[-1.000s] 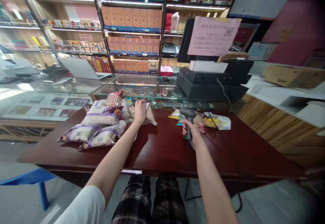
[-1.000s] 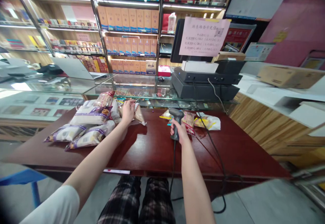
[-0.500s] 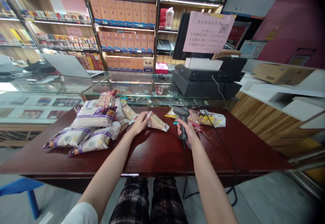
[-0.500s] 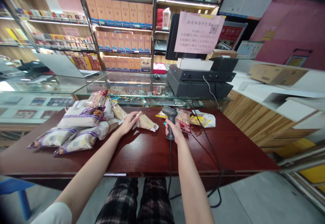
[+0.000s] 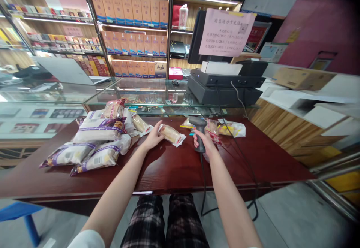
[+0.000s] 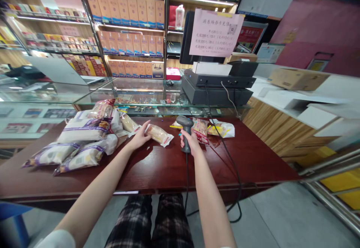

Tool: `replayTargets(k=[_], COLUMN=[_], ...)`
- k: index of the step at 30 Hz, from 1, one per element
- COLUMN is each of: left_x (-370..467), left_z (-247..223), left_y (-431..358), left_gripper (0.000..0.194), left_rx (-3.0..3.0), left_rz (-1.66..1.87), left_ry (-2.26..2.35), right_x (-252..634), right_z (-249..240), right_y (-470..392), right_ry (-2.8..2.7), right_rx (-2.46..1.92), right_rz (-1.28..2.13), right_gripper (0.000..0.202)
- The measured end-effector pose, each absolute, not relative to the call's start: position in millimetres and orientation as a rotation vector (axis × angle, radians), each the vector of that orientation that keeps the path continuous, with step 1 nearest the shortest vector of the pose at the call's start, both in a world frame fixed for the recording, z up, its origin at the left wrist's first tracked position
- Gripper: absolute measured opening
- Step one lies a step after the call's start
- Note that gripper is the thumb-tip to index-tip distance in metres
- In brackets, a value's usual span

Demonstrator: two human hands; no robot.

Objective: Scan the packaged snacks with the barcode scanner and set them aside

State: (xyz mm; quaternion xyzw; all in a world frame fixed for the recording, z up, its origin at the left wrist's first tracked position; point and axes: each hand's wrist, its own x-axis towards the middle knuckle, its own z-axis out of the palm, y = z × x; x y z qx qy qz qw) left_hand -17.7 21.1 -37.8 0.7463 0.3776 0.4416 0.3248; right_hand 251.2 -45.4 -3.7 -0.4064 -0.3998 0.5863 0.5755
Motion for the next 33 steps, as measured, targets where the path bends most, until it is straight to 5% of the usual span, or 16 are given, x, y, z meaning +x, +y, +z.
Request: replayTargets(k=[7, 16, 22, 33], left_x=[-19.3, -11.0, -14.7, -17.8], left_z=[-39.9, -34.5, -23.2, -18.2], left_y=[22.2, 19.5, 20.1, 22.0], left_gripper=[0.032, 0.035, 0.035, 0.042], left_rx=[2.128, 1.442, 0.553, 0.394], left_rz=[1.277, 1.377, 1.24, 1.109], left_ry=[1.102, 1.337, 0.806, 0.676], right_x=[252.0, 250.0, 250.5, 250.1], right_z=[-4.6, -2.8, -2.0, -0.4], right_y=[-45.0, -47.1, -47.8, -50.1], right_ry=[-0.93, -0.944, -0.951, -0.973], right_rx=[-0.924, -0.937, -0.91, -0.758], right_rz=[1.389, 1.39, 1.418, 1.538], right_gripper=[0.038, 0.039, 0.038, 0.031])
